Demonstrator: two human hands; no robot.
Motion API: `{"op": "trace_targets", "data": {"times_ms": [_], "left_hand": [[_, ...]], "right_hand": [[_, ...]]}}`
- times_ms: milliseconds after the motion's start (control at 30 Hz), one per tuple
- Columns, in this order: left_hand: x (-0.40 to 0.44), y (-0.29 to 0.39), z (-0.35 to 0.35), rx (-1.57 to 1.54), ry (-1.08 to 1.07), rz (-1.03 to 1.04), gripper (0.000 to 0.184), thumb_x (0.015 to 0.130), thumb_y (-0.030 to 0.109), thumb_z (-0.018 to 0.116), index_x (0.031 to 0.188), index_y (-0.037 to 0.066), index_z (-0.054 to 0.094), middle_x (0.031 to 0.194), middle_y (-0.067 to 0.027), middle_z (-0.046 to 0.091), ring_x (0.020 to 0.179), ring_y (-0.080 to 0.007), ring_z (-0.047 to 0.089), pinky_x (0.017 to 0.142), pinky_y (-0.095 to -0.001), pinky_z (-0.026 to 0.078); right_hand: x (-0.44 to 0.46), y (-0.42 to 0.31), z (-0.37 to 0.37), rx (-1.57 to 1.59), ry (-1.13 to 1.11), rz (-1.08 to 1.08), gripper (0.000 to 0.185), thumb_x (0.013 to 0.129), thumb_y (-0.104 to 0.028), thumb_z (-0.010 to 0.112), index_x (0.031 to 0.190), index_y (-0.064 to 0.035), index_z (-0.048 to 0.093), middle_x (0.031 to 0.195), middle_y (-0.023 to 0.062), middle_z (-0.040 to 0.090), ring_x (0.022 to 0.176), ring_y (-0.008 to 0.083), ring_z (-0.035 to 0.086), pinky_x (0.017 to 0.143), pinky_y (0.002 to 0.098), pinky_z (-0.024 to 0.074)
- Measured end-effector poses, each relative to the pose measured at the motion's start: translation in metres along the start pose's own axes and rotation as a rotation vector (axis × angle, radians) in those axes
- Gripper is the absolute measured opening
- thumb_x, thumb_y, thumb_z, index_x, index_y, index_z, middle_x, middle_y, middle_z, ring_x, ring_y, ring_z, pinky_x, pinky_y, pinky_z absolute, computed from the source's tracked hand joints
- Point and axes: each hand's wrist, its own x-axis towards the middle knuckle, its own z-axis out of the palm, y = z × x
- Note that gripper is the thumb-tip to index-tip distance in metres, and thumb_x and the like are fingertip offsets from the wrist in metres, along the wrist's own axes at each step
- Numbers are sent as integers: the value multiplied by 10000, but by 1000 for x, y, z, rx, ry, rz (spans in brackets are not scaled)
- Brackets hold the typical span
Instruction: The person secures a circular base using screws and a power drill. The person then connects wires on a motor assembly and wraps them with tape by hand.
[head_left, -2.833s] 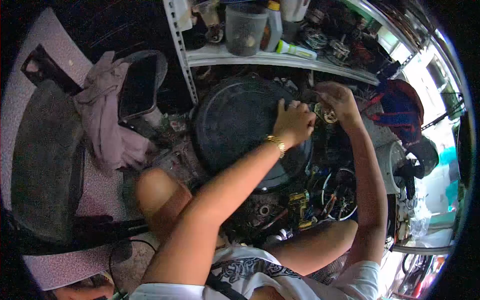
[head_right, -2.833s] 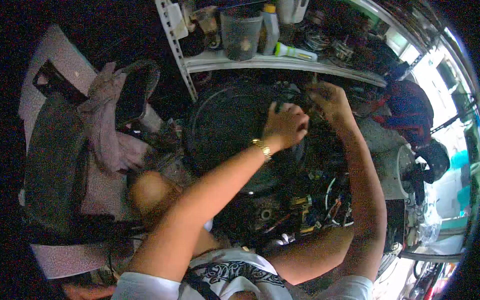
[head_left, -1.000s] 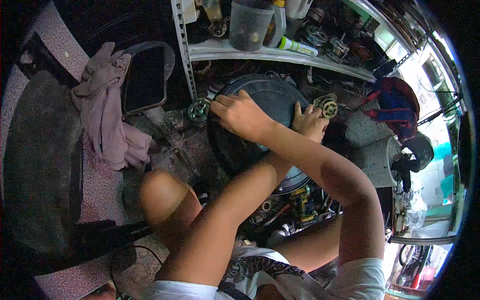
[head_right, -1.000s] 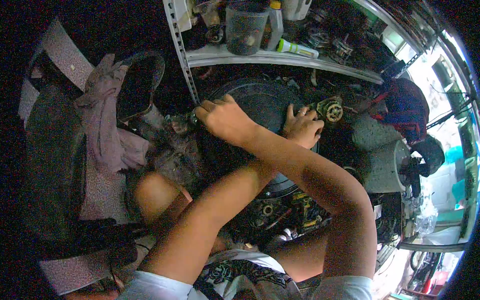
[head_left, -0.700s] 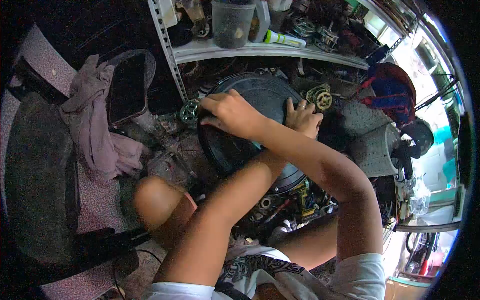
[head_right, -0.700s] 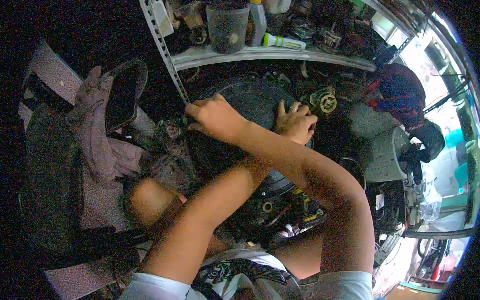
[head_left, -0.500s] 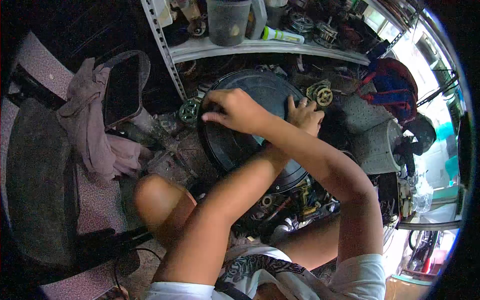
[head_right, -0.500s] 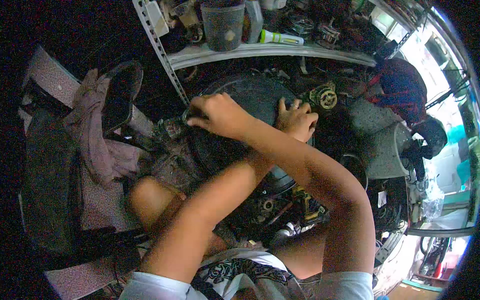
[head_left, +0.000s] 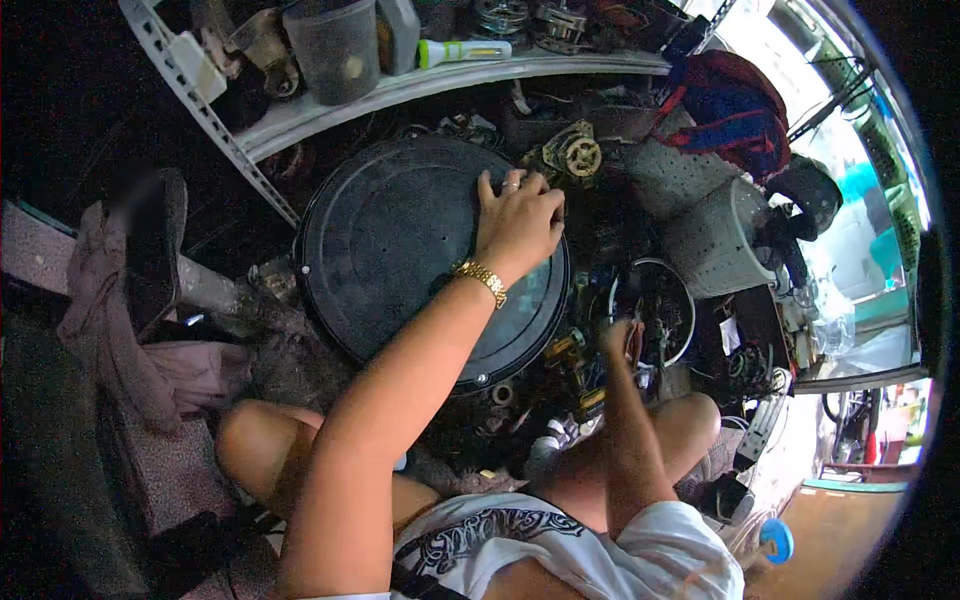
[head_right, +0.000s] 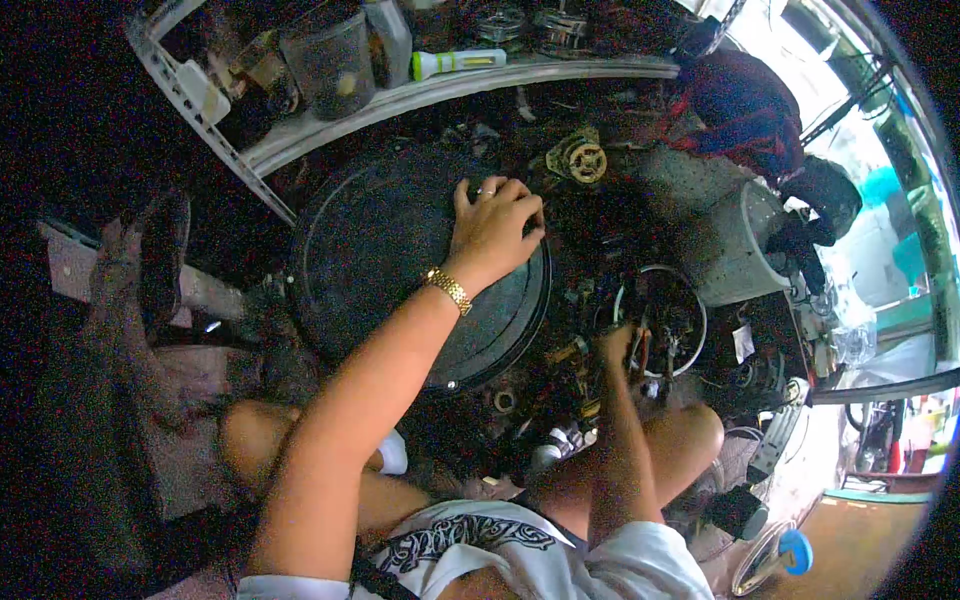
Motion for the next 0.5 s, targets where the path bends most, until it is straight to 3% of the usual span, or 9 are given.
{"op": "trace_targets", "data": {"times_ms": [67,133,200,233,333,400,467,500], "left_hand": [[0,3,1,0,-9,-1,124,748,235,690,827,169,621,1027,-5,574,1134,-256,462,967,-599,275],[2,2,1,-10,1,2,128,745,236,691,827,168,619,1024,-6,571,1131,-255,462,972,-605,275],[3,0,0,-6,0,-1,130,743,235,692,827,167,619,1023,-7,569,1130,-255,462,976,-605,274],[3,0,0,-12,2,-7,132,741,234,692,827,165,619,1022,-8,568,1129,-255,461,979,-606,274],[4,-1,-3,-19,-13,-28,137,739,237,691,824,161,616,1016,-9,565,1126,-253,462,980,-604,277],[4,-1,-3,-15,-6,-34,137,738,236,691,824,160,616,1010,-11,566,1119,-254,466,979,-604,279],[3,-3,-2,-8,-8,-30,137,738,235,691,823,159,615,1003,-13,566,1113,-254,470,977,-604,281],[3,-3,-2,-9,3,-28,135,741,237,686,826,159,617,1000,-14,569,1106,-253,474,976,-603,283]], "right_hand": [[-66,-52,-1,709,-255,308,493,883,-182,531,1290,33,356,1316,209,416,1077,369,505,913,457,427],[-82,-72,-14,848,-302,431,650,883,-227,540,1396,34,237,1420,232,308,1150,418,466,934,465,422],[-78,-70,-13,811,-305,439,797,806,-243,638,1420,-10,187,1434,257,258,1198,435,421,972,475,396],[-75,-68,-10,765,-309,450,956,729,-259,737,1445,-53,137,1448,282,208,1246,451,376,1011,484,370],[-86,-73,-12,577,-312,357,1013,689,-247,759,1440,-32,113,1441,282,224,1226,461,398,981,486,403],[-92,-77,-46,582,-325,458,1012,705,-190,740,1435,6,66,1432,284,240,1228,446,408,951,463,438],[-91,-74,-58,702,-320,447,905,732,-134,706,1416,10,131,1428,286,251,1177,456,456,933,460,448],[-87,-69,-43,689,-205,378,762,759,-114,681,1355,35,232,1361,277,361,1067,441,533,906,420,463]]}}
